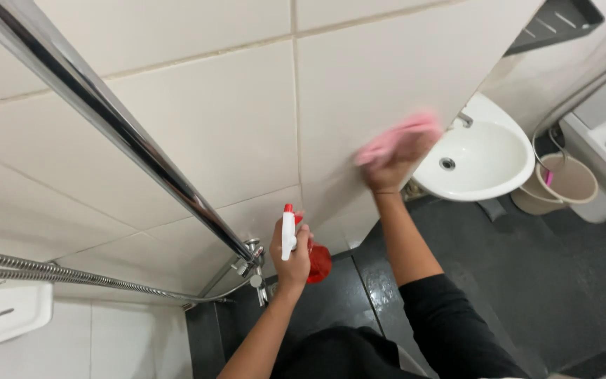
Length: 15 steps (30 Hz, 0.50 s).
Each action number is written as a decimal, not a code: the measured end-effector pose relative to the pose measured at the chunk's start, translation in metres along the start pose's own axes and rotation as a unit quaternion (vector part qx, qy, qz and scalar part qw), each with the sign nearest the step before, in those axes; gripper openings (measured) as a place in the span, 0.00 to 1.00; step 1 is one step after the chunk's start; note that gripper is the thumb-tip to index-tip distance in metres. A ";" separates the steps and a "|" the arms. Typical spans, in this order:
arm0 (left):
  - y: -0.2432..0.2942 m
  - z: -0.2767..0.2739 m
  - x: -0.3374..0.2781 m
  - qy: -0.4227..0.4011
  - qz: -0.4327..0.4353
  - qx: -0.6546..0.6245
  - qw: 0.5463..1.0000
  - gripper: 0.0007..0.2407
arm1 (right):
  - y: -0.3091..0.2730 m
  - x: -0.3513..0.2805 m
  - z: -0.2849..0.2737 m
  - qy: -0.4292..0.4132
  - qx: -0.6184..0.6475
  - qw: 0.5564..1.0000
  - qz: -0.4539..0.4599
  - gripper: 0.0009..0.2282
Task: The person sprays a cleaning solution from a red bottle onto the white tiled shower walls and wipes them with a pink cloth. They repeatedly spray and wipe different sections of the wall, including around the shower hose and fixtures, and occasionally fold the cloth to use a clean side.
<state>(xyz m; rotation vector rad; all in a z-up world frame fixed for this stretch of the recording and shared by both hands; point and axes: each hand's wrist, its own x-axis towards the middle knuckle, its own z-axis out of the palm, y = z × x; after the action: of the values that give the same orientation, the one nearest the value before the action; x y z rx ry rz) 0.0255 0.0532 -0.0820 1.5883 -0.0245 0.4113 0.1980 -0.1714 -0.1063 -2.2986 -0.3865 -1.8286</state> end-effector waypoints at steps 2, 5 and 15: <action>0.000 0.002 -0.010 0.015 -0.070 -0.062 0.995 0.13 | 0.028 -0.022 0.018 0.052 0.057 0.959 0.271 0.29; 0.008 0.001 -0.019 0.025 -0.104 -0.068 0.992 0.14 | 0.004 -0.004 0.027 0.111 0.072 0.871 0.472 0.30; 0.005 -0.004 -0.020 0.017 -0.032 0.012 0.999 0.13 | 0.045 0.076 0.000 0.017 0.056 0.990 0.132 0.31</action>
<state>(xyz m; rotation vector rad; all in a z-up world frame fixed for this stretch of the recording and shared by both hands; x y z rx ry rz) 0.0050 0.0523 -0.0829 1.6015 0.0574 0.3884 0.2283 -0.2076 -0.0310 -2.1258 -0.1646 -1.6695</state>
